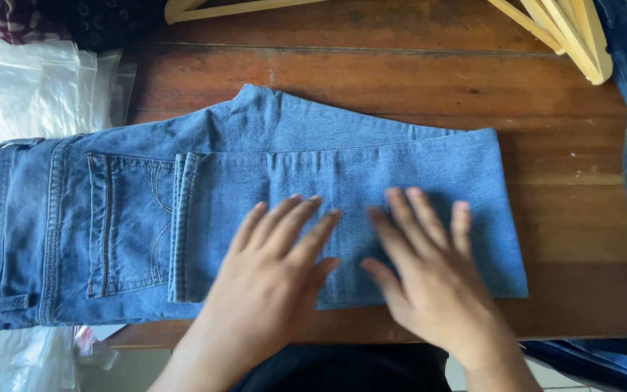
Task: Folding a pair of blue jeans and arranging tags on the back.
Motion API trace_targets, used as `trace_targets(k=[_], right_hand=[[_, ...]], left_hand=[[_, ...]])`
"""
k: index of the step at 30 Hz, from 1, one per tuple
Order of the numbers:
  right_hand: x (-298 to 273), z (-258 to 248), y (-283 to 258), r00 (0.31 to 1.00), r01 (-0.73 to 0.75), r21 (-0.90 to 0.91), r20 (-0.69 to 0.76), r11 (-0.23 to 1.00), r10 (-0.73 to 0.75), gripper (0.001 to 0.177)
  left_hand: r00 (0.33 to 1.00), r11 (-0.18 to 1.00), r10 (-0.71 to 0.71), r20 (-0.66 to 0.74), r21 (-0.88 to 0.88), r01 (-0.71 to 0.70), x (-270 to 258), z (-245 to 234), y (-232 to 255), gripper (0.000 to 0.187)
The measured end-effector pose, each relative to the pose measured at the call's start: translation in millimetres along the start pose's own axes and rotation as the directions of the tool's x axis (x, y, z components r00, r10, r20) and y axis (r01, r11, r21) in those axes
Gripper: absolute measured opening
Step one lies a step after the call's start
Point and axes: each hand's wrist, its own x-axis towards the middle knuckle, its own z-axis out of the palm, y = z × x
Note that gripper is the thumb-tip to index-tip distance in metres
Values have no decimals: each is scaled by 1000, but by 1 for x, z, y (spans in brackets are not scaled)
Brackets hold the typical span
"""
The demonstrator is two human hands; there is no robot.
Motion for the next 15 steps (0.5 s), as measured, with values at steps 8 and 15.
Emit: trace_targets(k=[8,15], right_hand=[[7,14,-4,984,118,80,125,990,-127,58],[-21,17,64,996,83,-906,71,416,-44,64]], left_hand=[[995,971,-57,88,235,35,-14,33,-53,76],[967,937,-233,104,290,195,-16,30,-56,80]])
